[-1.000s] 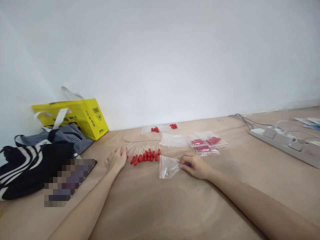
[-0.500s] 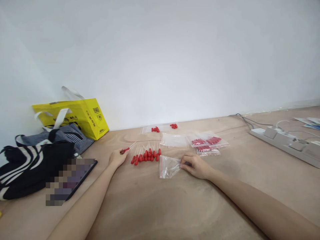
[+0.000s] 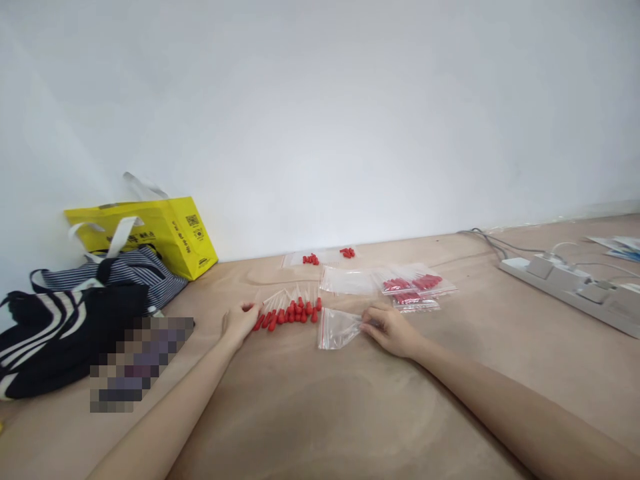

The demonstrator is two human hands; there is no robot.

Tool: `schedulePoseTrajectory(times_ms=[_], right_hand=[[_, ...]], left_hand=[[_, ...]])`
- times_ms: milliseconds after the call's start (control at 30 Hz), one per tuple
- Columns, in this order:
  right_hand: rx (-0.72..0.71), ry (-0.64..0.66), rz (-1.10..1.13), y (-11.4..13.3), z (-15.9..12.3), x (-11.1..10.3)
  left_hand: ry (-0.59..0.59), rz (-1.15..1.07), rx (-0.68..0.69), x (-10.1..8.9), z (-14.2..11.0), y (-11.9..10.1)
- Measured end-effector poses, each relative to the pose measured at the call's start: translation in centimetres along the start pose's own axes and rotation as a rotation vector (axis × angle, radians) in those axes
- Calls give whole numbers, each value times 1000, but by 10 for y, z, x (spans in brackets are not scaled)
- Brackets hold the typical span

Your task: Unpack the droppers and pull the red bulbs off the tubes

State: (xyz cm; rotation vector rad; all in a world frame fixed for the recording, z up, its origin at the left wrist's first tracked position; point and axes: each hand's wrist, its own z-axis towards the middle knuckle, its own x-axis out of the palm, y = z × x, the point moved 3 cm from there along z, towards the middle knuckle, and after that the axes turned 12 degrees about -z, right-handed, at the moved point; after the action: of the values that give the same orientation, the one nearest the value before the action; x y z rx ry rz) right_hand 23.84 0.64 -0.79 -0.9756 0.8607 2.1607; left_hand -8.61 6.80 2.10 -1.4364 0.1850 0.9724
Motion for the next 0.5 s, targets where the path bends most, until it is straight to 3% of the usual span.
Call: schedulePoseTrajectory(times_ms=[167, 333, 500], right_hand=[[142, -167, -141, -18, 23, 1], [261, -134, -323, -38, 62, 6], [326, -82, -396, -23, 70, 29]], left_hand=[[13, -21, 67, -3, 1, 4], [87, -97, 97, 1, 1, 4], [128, -174, 118, 9, -4, 5]])
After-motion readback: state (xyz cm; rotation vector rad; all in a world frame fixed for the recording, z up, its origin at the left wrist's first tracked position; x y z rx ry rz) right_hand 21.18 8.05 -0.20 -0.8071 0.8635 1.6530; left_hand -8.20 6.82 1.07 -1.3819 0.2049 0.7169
